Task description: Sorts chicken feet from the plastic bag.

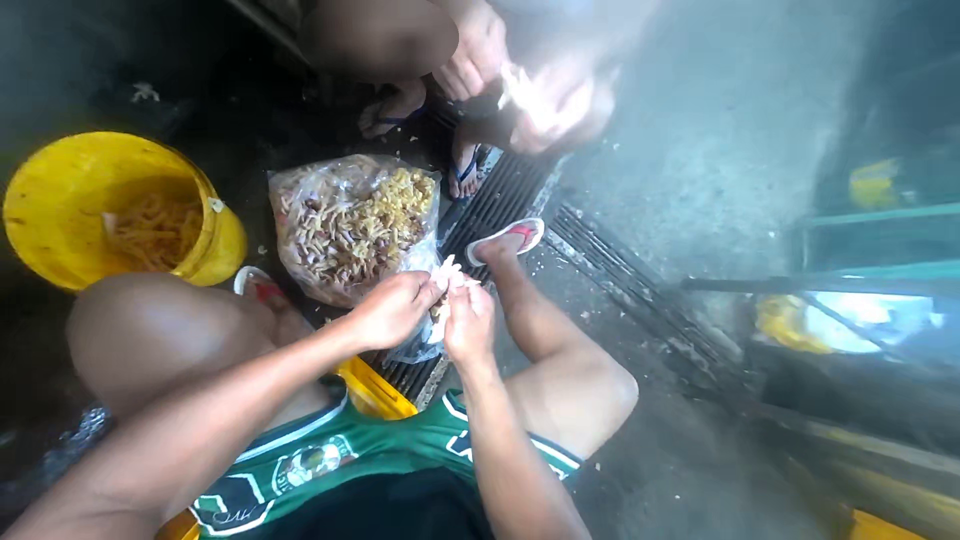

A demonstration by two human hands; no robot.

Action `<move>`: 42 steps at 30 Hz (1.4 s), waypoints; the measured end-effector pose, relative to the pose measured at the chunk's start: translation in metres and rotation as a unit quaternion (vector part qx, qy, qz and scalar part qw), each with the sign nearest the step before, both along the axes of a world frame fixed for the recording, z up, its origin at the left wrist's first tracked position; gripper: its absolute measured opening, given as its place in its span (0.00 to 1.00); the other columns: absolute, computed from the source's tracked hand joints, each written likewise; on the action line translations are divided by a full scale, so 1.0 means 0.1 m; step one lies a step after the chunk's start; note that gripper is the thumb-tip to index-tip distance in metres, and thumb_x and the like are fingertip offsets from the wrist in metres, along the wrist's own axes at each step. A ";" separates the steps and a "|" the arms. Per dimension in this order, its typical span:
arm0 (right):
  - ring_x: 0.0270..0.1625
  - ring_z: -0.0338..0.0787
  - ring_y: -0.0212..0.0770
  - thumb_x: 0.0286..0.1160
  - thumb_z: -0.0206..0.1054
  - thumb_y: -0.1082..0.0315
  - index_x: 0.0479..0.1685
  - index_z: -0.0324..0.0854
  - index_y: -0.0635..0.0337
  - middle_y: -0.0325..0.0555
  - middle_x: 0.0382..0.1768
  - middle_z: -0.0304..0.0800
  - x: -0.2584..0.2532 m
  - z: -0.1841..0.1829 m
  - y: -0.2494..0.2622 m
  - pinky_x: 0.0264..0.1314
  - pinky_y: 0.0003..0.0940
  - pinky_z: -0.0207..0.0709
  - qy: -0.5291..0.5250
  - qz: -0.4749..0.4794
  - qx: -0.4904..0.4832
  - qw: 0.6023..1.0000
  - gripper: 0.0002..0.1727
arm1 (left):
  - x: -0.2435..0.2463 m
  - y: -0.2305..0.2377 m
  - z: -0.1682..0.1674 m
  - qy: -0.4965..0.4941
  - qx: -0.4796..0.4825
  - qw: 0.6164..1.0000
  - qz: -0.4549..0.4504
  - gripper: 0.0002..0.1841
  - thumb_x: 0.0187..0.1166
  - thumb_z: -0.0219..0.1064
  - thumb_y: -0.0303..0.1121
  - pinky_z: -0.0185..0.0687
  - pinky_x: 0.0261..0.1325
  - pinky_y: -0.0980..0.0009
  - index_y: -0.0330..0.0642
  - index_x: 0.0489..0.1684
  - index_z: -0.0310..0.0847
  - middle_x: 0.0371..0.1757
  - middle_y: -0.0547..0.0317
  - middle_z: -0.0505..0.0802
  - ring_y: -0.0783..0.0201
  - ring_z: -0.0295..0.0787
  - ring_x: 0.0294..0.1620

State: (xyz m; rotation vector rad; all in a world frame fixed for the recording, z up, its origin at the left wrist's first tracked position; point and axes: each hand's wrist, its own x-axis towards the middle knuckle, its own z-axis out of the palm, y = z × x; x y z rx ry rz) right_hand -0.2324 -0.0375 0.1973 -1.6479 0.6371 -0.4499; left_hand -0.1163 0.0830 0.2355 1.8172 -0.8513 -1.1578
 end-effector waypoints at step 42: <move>0.23 0.77 0.30 0.92 0.52 0.62 0.31 0.78 0.61 0.36 0.22 0.77 -0.25 0.01 0.32 0.28 0.28 0.76 -0.090 0.150 0.201 0.964 0.19 | 0.49 -0.06 -0.06 0.017 0.086 0.967 0.238 0.10 0.78 0.68 0.31 0.80 0.24 0.58 0.41 0.54 0.79 0.28 0.49 0.86 0.57 0.81 0.21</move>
